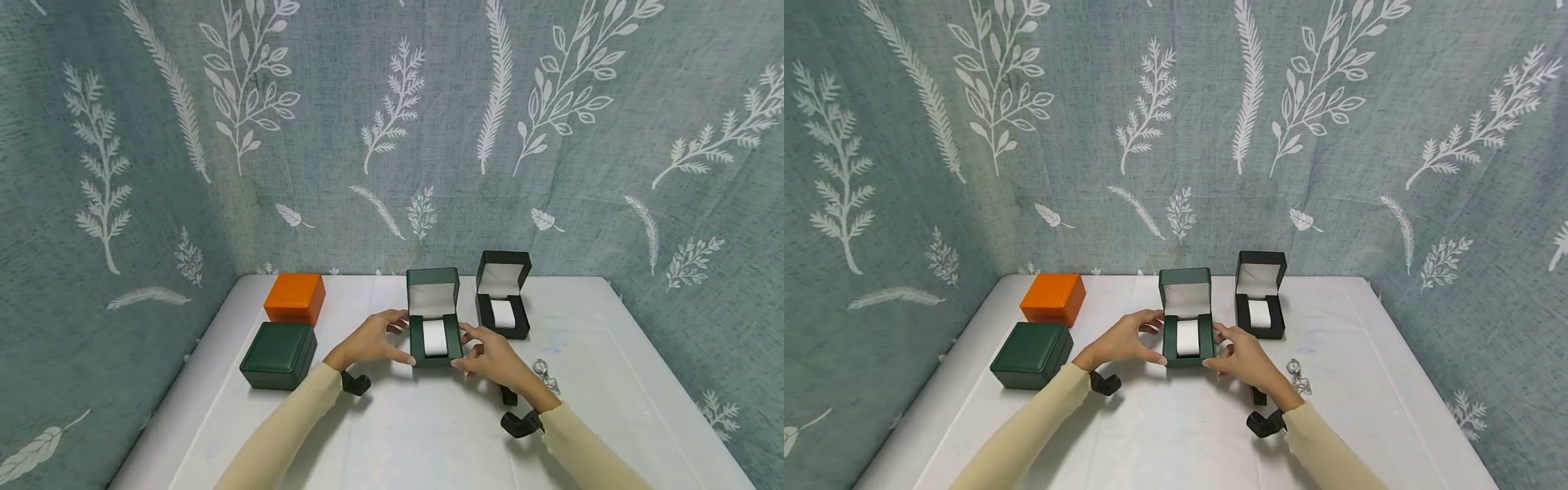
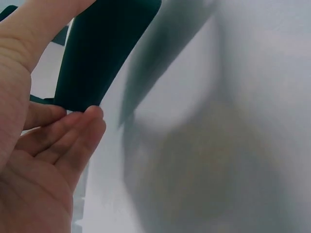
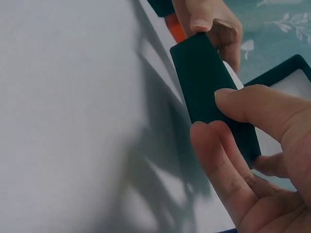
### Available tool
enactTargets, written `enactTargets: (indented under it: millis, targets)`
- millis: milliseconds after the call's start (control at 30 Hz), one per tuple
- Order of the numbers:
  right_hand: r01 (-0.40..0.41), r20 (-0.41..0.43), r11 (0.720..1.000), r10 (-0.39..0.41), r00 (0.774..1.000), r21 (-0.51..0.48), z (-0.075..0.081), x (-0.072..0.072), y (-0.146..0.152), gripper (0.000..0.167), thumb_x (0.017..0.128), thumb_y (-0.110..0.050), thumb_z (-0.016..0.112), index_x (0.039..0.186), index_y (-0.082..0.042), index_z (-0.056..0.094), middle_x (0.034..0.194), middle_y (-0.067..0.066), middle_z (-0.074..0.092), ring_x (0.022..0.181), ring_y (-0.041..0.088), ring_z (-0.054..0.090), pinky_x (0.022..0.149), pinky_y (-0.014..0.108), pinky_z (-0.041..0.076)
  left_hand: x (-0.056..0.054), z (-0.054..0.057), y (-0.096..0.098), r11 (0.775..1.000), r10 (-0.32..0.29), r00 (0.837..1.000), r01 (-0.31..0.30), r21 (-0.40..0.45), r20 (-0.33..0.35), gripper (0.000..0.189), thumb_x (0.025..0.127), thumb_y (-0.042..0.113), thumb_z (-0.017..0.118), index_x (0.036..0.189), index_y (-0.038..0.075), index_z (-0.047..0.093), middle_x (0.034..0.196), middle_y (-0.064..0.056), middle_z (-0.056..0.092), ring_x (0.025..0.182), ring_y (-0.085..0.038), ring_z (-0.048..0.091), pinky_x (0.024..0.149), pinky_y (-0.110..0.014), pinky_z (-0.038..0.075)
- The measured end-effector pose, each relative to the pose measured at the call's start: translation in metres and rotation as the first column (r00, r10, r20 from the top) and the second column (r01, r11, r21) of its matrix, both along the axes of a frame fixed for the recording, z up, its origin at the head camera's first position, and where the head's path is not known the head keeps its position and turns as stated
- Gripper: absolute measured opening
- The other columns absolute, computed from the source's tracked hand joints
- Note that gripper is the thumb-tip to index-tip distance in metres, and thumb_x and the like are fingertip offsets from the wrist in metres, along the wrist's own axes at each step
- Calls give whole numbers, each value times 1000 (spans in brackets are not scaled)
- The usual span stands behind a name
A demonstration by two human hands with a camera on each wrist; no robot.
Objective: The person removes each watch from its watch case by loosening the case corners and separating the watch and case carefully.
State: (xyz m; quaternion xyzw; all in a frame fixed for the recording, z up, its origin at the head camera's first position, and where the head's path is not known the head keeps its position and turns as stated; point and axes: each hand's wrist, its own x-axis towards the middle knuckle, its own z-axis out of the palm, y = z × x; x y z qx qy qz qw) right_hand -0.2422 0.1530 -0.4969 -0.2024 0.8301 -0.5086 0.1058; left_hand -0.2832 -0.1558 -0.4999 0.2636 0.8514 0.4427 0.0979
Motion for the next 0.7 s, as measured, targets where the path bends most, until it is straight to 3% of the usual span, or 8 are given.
enactTargets:
  millis: [300,700]
  targets:
    - [21,42,1000,-22,999,22,1,-27,-1,88,88,-17,84,159,-1,34,128,18,57,68,25,72,65,38,57,-28,1,5,1000,-20,1000,20,-6,3,100,74,32,95,154,2,43,144,-7,56,123,-20,59,106,-35,45]
    - [49,125,999,-50,991,8,0,-53,-10,89,89,-7,81,161,-3,30,132,20,56,65,26,71,64,39,60,-53,4,6,1000,-1,995,3,-24,97,103,76,31,95,157,4,39,144,-9,55,127,-23,56,108,-39,44]
